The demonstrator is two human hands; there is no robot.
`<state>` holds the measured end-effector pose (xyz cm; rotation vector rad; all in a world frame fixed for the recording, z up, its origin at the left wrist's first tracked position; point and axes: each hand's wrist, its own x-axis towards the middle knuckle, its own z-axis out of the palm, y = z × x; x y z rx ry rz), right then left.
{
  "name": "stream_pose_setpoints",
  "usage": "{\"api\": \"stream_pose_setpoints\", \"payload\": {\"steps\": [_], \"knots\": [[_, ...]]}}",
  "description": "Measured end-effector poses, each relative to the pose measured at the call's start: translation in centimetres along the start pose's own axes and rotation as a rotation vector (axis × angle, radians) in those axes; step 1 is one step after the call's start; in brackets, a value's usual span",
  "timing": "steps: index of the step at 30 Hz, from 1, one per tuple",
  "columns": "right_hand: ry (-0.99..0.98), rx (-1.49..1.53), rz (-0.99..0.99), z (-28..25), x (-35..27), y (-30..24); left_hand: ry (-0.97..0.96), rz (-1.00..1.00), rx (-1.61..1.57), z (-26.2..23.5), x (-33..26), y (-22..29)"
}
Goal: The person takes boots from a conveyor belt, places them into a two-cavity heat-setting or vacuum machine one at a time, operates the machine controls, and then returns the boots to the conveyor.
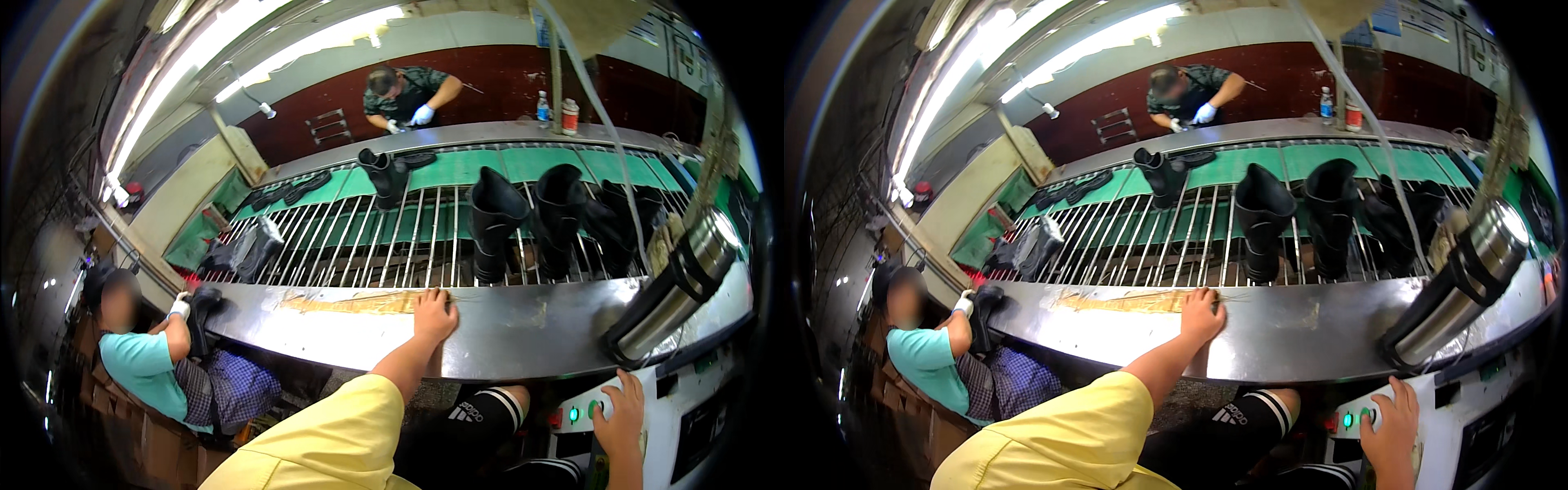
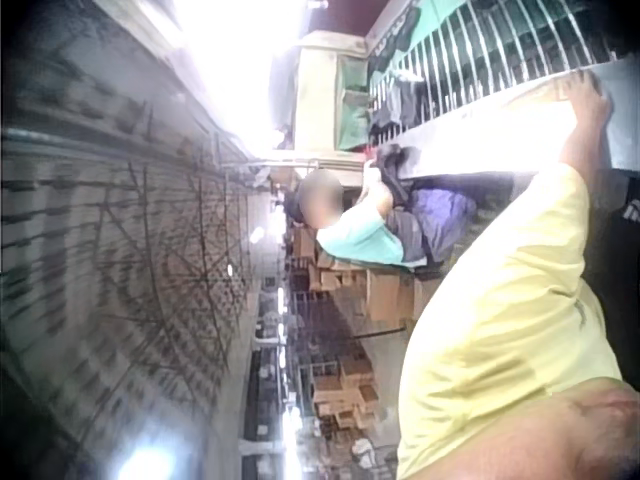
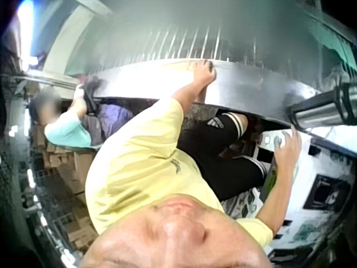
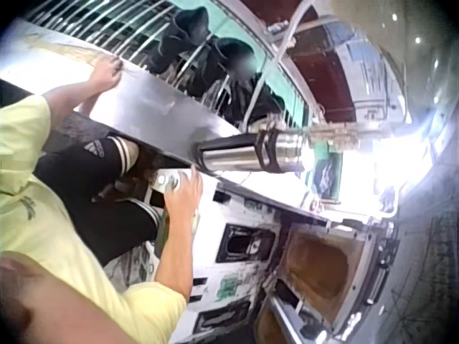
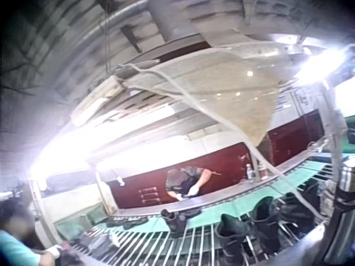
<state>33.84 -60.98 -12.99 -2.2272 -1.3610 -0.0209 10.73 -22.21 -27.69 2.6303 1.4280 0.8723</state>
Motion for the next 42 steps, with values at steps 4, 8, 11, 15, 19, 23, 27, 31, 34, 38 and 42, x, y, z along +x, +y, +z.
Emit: {"api": "stream_pose_setpoints", "payload": {"steps": [4, 8, 11, 15, 19, 23, 27, 31, 34, 38, 42], "knots": [[-0.021, -0.007, -0.036, 0.1, 0.0, 0.3, 0.014, -0.004, 0.005, -0.1, -0.2, -0.2], [-0.056, -0.023, -0.009, -0.1, 0.1, -0.4, 0.012, -0.003, 0.009, -0.3, -0.1, -0.1], [-0.067, -0.028, -0.003, -0.4, 0.1, -0.9, -0.016, -0.013, 0.001, -0.6, -0.1, -0.2], [-0.065, -0.035, -0.009, -0.3, 0.0, -0.8, -0.016, -0.007, 0.004, -0.7, 0.0, -0.3], [-0.081, -0.046, -0.012, 0.0, 0.0, 0.1, -0.039, -0.014, -0.022, -0.8, 0.1, -0.4], [-0.078, -0.055, -0.018, -0.2, 0.0, -0.1, -0.02, -0.016, -0.004, -0.7, 0.1, -0.4], [-0.057, -0.148, -0.195, -1.4, 0.5, -0.8, -0.034, -0.026, -0.004, -1.0, -0.1, -0.4], [-0.083, -0.128, -0.16, -1.3, 0.3, -0.7, -0.051, -0.029, -0.008, -1.0, 0.0, -0.3], [-0.092, -0.133, -0.161, -1.3, 0.3, -0.8, -0.035, -0.03, -0.016, -0.9, -0.1, -0.6], [-0.076, -0.096, -0.164, -1.3, 0.0, -0.5, -0.031, -0.024, -0.014, -0.9, -0.1, -0.5], [-0.067, -0.103, -0.166, -1.3, -0.4, -1.0, -0.044, -0.037, -0.016, -1.1, 0.0, -0.6]]}}
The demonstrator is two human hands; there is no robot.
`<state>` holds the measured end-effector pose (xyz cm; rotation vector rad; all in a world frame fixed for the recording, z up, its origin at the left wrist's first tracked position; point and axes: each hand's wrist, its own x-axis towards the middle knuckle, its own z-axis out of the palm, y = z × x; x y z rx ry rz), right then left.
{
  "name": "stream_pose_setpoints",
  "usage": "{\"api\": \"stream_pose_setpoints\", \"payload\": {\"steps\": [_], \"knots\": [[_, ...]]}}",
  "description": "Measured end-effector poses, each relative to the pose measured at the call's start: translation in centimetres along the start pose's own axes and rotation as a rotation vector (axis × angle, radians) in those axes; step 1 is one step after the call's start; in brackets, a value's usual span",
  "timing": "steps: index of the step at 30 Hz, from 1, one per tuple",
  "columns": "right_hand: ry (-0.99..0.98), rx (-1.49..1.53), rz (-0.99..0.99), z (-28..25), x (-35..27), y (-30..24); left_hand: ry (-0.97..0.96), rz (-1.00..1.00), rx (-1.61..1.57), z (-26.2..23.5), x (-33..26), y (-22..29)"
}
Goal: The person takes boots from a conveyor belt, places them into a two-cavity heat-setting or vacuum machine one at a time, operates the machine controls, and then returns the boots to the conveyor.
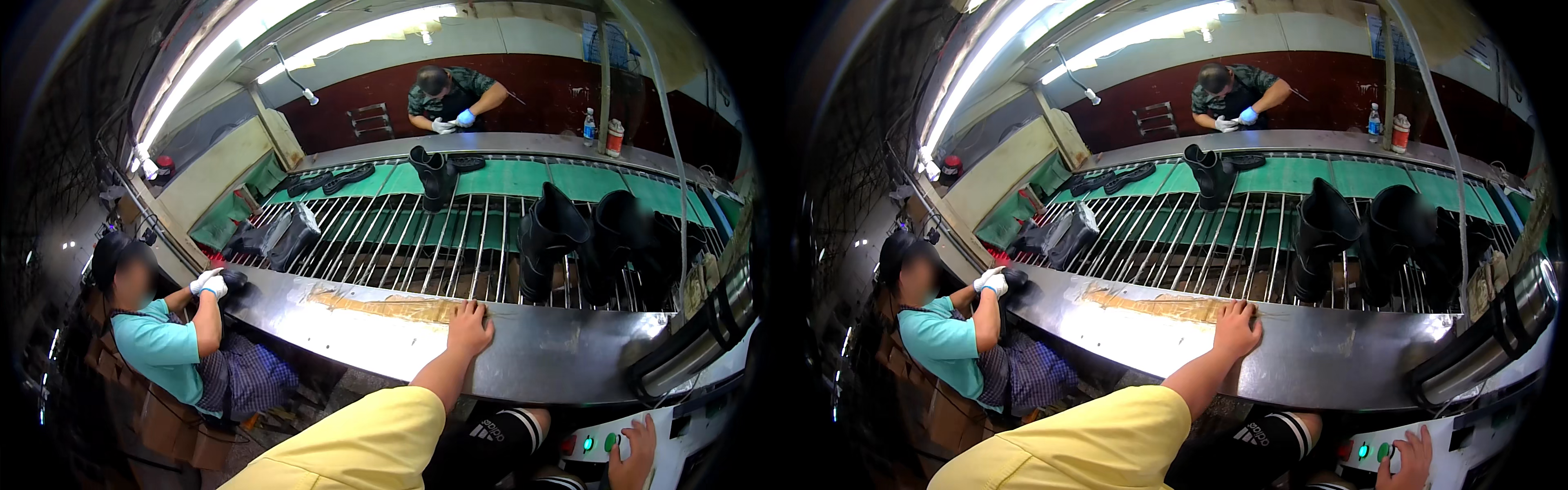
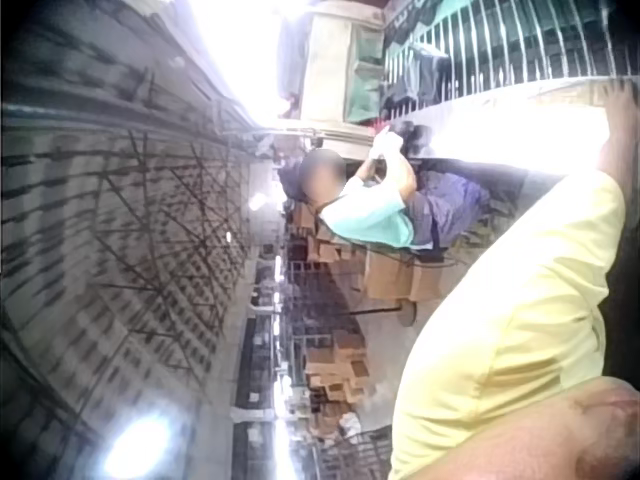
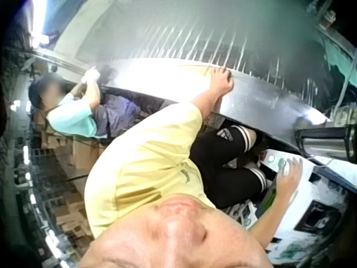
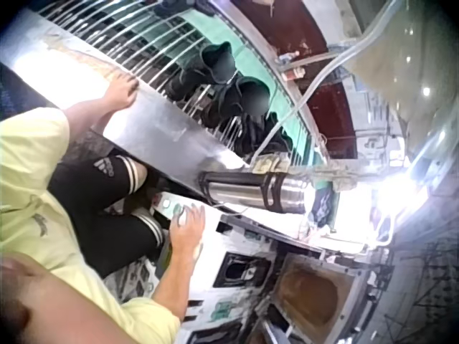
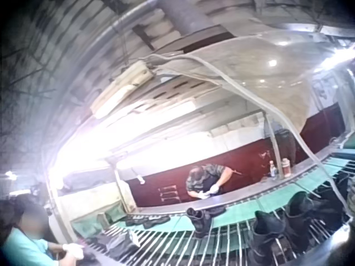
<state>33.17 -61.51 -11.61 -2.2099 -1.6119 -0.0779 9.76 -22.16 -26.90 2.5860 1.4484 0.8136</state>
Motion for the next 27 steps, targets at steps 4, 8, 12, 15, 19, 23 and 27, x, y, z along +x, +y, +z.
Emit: {"api": "stream_pose_setpoints", "payload": {"steps": [4, 8, 12, 15, 19, 23, 27], "knots": [[-0.018, -0.011, -0.014, 0.0, 0.2, -0.5, -0.034, -0.016, -0.009, -0.1, 0.1, -0.2], [-0.025, -0.021, -0.02, -0.4, 0.3, -1.2, -0.059, -0.046, -0.001, -0.3, 0.1, -0.1], [-0.012, 0.023, -0.039, 0.2, 0.1, -0.8, -0.137, -0.068, -0.01, -2.1, 0.2, 0.5], [-0.014, -0.018, -0.053, 0.1, 0.2, -1.1, -0.077, -0.052, 0.005, -1.2, 0.0, 0.0], [-0.043, -0.027, -0.054, -0.4, 0.4, -1.2, -0.052, -0.072, -0.032, -1.4, -0.7, 0.1], [-0.074, -0.043, -0.032, -0.4, 0.0, -1.2, 0.001, -0.048, -0.048, -0.7, -0.2, -0.1], [-0.101, -0.018, -0.036, -0.5, 0.3, -1.5, 0.007, -0.063, -0.047, -1.0, -0.5, -0.3]]}}
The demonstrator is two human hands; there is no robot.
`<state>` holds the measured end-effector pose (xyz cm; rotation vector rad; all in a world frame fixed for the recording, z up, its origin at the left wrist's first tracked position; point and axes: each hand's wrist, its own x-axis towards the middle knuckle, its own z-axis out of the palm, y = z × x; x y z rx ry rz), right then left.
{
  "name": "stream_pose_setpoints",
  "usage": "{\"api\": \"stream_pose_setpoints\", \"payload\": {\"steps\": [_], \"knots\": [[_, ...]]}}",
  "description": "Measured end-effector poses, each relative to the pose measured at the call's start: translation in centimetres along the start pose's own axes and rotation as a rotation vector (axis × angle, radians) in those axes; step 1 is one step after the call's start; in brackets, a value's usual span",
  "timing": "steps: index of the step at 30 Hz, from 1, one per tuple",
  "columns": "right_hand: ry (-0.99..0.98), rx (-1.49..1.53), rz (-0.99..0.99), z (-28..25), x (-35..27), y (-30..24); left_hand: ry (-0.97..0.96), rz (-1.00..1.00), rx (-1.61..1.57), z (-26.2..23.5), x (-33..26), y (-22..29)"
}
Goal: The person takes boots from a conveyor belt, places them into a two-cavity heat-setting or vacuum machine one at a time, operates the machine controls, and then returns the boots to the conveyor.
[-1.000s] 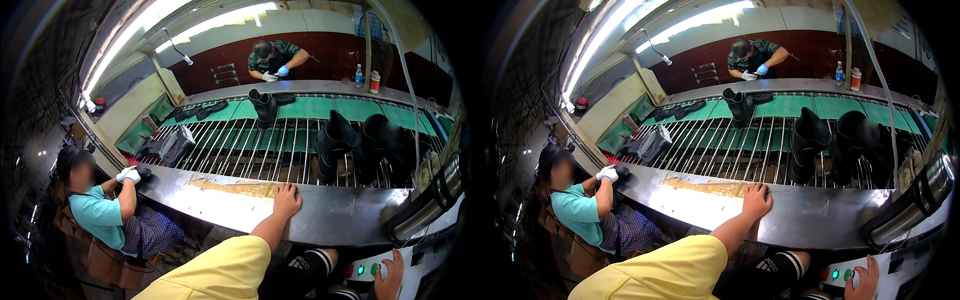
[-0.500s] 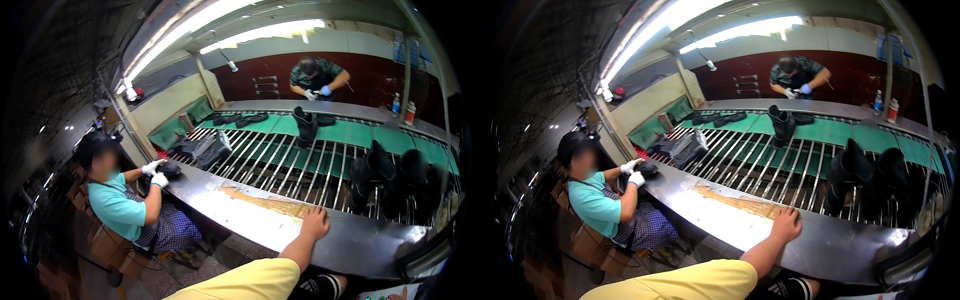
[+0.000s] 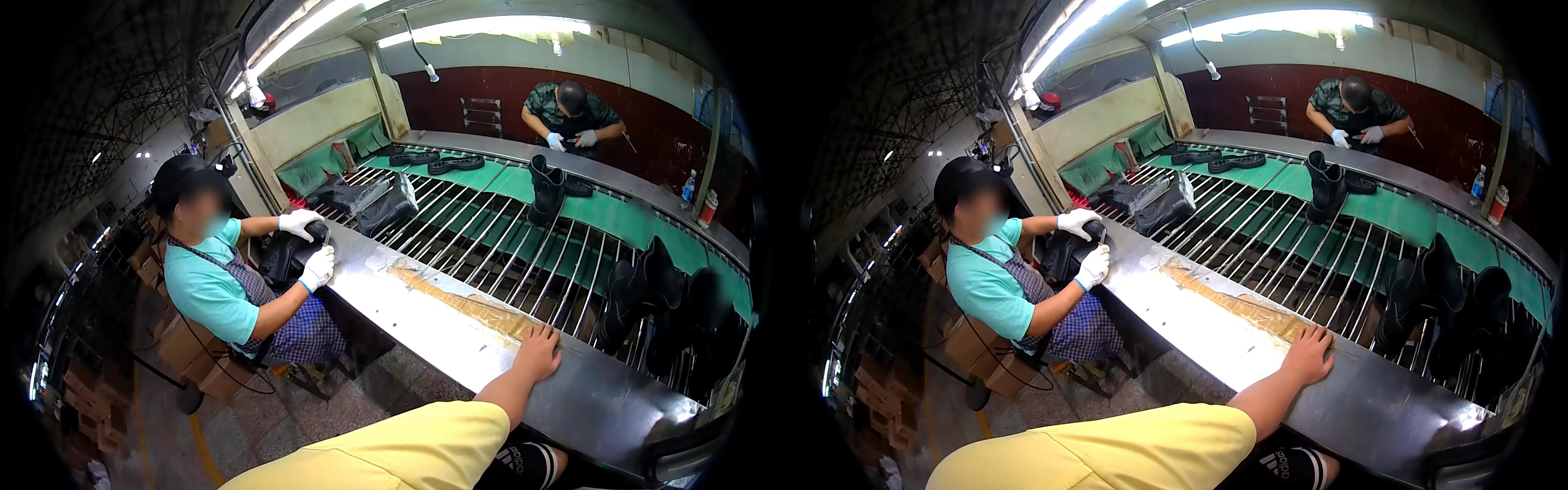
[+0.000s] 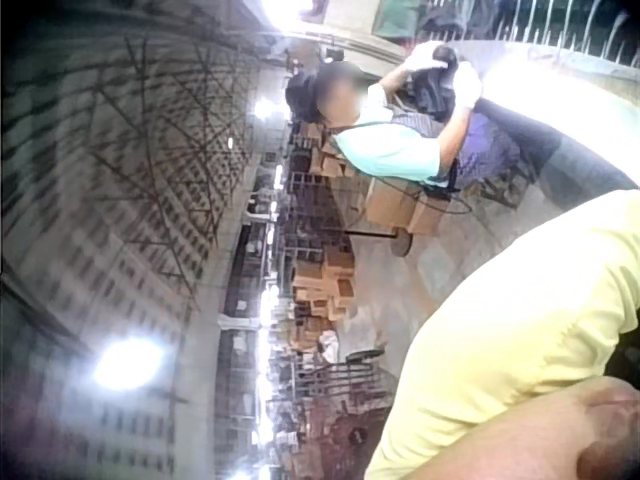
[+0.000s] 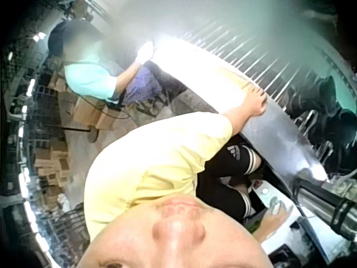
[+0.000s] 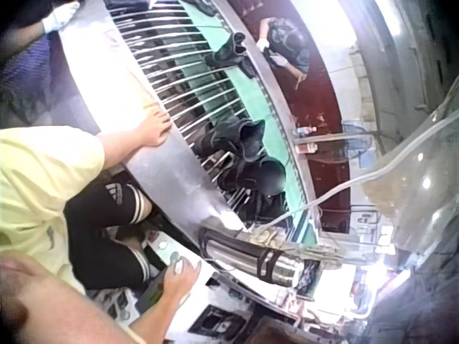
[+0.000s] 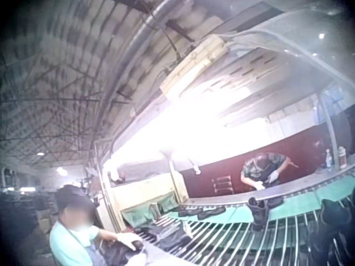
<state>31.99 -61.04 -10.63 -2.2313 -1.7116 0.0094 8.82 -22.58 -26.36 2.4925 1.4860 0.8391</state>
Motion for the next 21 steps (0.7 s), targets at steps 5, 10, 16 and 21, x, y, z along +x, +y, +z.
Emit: {"api": "stream_pose_setpoints", "payload": {"steps": [5, 10, 16, 21], "knots": [[-0.024, -0.042, 0.003, -0.07, 0.06, -0.22, -0.028, 0.0, 0.008, -0.38, 0.22, -0.02], [-0.008, -0.041, -0.02, 0.06, -0.05, 0.16, -0.009, 0.0, -0.004, -0.22, 0.22, -0.22], [0.014, -0.052, 0.005, 0.11, -0.11, -0.34, -0.012, -0.007, 0.012, -0.39, 0.3, -0.18], [-0.047, -0.032, 0.022, -0.13, 0.29, -0.38, -0.009, 0.007, -0.001, -0.63, 0.27, -0.16]]}}
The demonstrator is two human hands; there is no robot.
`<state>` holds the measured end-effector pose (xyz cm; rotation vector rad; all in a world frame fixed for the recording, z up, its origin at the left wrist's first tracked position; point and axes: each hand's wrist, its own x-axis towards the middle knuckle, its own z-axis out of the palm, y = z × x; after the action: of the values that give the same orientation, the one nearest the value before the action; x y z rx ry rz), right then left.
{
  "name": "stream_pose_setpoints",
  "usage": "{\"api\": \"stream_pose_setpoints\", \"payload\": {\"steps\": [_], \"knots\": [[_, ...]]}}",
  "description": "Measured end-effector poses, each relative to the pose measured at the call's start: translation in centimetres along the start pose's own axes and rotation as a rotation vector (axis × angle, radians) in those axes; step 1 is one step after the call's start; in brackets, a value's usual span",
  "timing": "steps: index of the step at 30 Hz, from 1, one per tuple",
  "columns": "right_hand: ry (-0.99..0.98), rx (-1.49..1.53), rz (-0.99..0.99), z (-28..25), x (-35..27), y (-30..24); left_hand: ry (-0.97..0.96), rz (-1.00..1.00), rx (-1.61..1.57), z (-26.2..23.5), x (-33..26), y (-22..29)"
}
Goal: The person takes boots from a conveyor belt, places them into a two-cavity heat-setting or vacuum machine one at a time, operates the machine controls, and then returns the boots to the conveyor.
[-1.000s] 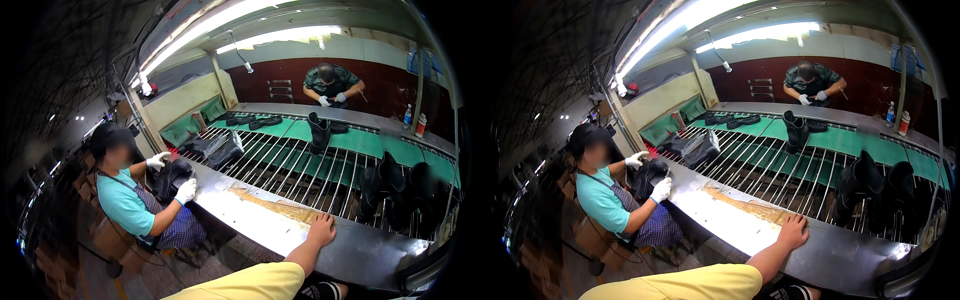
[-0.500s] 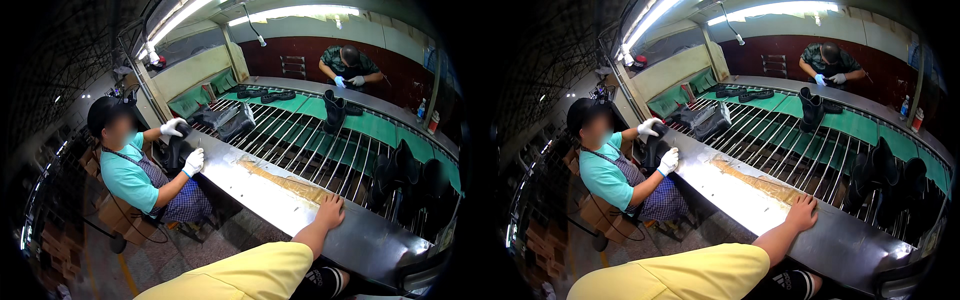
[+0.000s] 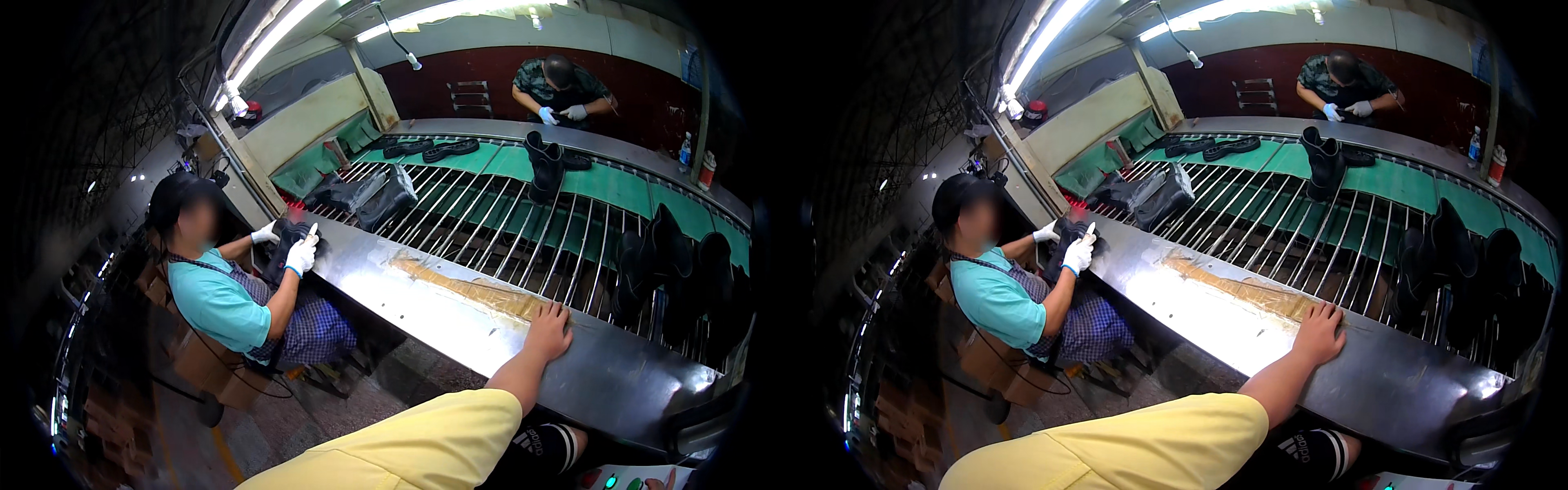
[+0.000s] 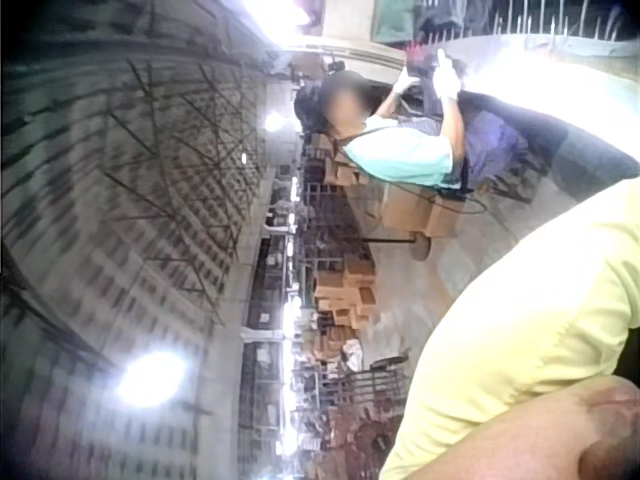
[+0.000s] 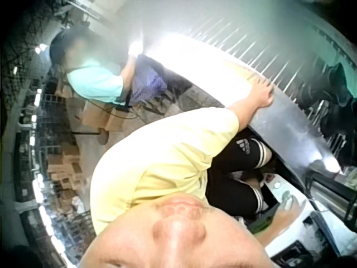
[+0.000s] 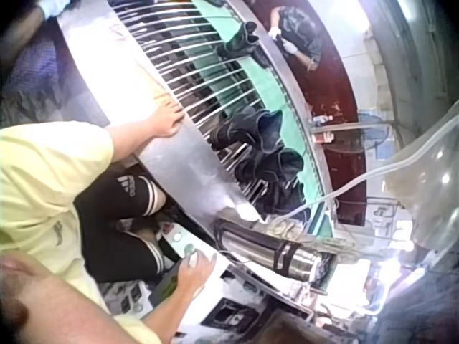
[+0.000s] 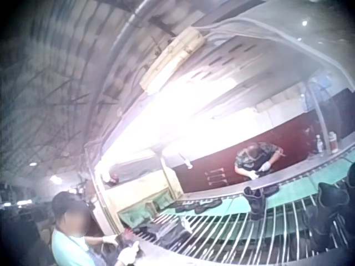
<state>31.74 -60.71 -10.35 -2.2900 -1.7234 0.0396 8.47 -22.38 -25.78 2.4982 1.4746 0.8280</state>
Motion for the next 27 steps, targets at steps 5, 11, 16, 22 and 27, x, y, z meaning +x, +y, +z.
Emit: {"api": "stream_pose_setpoints", "payload": {"steps": [5, 11, 16, 22, 27], "knots": [[0.007, 0.024, -0.031, 0.5, -0.1, 0.7, 0.063, 0.007, -0.004, 0.2, -0.2, -0.6], [-0.007, -0.005, 0.007, 0.6, -0.4, 0.5, -0.034, -0.021, -0.047, -0.3, 0.1, -0.2], [0.017, 0.02, -0.013, 0.9, -0.5, 0.8, -0.031, -0.041, -0.03, -0.1, 0.0, -0.6], [0.001, 0.011, -0.024, 0.7, -0.5, 1.1, -0.04, -0.044, -0.03, -0.5, 0.0, -0.4], [0.025, 0.035, -0.013, 0.9, -0.6, 0.8, -0.031, -0.05, -0.024, -0.5, 0.0, -0.7]]}}
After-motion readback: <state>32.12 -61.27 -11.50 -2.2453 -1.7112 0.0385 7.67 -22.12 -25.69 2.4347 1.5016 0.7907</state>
